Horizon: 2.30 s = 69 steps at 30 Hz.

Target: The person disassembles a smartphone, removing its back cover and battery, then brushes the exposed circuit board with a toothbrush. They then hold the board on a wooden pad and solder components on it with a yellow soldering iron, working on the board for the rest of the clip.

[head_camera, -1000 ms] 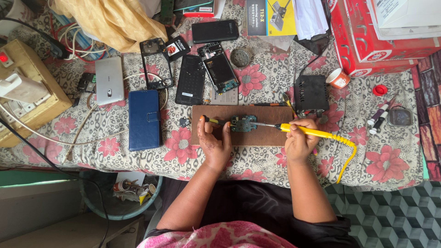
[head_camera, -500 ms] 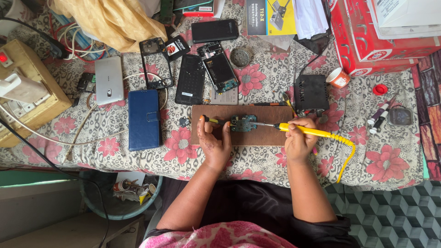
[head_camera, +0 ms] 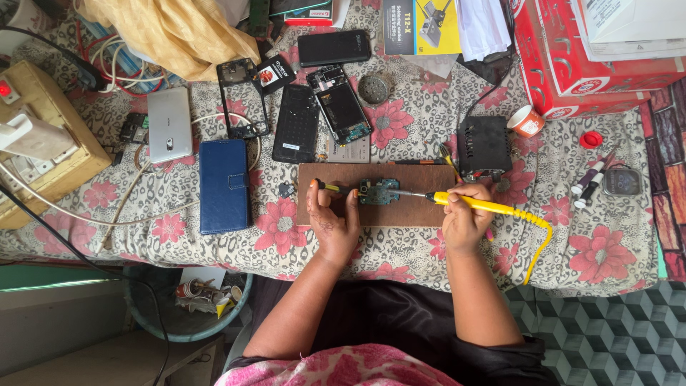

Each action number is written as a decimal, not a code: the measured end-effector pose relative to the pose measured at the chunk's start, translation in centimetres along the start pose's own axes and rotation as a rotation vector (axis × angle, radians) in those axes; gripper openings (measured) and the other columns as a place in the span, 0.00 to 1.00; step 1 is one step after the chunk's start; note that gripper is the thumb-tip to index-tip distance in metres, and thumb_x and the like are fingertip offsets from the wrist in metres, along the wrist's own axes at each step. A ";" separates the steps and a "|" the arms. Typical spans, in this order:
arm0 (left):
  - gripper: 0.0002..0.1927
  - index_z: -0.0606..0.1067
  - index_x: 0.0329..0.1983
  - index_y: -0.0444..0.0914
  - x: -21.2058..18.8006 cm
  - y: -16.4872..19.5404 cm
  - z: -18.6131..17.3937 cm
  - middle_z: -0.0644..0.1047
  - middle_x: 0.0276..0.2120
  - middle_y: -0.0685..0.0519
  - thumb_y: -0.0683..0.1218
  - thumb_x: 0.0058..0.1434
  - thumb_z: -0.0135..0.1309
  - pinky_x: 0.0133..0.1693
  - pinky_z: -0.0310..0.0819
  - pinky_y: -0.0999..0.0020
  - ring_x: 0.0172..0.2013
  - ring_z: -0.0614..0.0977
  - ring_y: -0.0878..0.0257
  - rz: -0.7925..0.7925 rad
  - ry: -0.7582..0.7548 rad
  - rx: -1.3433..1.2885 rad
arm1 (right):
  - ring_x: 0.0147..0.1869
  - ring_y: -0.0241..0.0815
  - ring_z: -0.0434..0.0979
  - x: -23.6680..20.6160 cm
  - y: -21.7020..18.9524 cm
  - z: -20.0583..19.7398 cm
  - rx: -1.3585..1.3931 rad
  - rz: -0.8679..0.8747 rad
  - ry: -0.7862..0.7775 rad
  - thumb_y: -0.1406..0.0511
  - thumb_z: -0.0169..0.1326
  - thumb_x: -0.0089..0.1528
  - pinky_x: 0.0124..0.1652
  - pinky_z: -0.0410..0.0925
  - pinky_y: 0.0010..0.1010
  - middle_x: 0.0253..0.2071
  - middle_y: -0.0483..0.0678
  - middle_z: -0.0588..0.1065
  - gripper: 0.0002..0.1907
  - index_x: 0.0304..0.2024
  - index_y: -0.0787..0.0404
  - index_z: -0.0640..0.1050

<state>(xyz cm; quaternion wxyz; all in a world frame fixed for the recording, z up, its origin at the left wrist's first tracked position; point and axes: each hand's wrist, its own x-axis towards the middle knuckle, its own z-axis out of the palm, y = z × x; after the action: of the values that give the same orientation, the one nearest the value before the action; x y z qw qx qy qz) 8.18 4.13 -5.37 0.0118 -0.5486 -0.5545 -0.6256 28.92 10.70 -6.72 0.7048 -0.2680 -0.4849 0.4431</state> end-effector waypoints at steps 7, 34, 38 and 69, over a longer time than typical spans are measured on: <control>0.44 0.43 0.74 0.37 0.0 -0.1 0.0 0.77 0.46 0.44 0.32 0.65 0.58 0.43 0.73 0.66 0.39 0.78 0.59 -0.005 -0.010 -0.007 | 0.30 0.33 0.68 0.0 0.1 -0.1 -0.008 0.003 0.011 0.76 0.50 0.64 0.35 0.65 0.20 0.38 0.51 0.74 0.04 0.41 0.67 0.73; 0.43 0.42 0.74 0.37 0.3 0.1 -0.1 0.77 0.46 0.44 0.32 0.66 0.57 0.43 0.74 0.66 0.39 0.78 0.58 0.012 -0.011 -0.014 | 0.30 0.33 0.68 0.1 0.0 0.1 -0.004 -0.008 0.005 0.77 0.50 0.64 0.35 0.65 0.21 0.39 0.51 0.74 0.05 0.41 0.67 0.73; 0.43 0.43 0.74 0.37 0.3 0.1 -0.1 0.77 0.46 0.44 0.32 0.66 0.57 0.44 0.74 0.66 0.40 0.79 0.58 0.007 -0.007 -0.032 | 0.31 0.33 0.68 0.1 -0.1 0.0 -0.004 -0.001 0.002 0.77 0.49 0.64 0.35 0.65 0.21 0.39 0.51 0.74 0.05 0.41 0.67 0.73; 0.44 0.43 0.74 0.37 0.1 -0.1 0.0 0.76 0.45 0.43 0.32 0.65 0.58 0.42 0.74 0.65 0.38 0.78 0.57 0.007 -0.009 -0.021 | 0.29 0.33 0.67 0.3 -0.2 0.1 -0.004 0.005 0.076 0.75 0.52 0.65 0.34 0.64 0.21 0.38 0.49 0.73 0.03 0.41 0.66 0.74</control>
<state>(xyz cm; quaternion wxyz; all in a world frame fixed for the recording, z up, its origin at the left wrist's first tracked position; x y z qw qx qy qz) 8.11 4.22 -5.38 0.0057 -0.5535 -0.5462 -0.6287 28.97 10.89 -6.39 0.7210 -0.2872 -0.4583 0.4332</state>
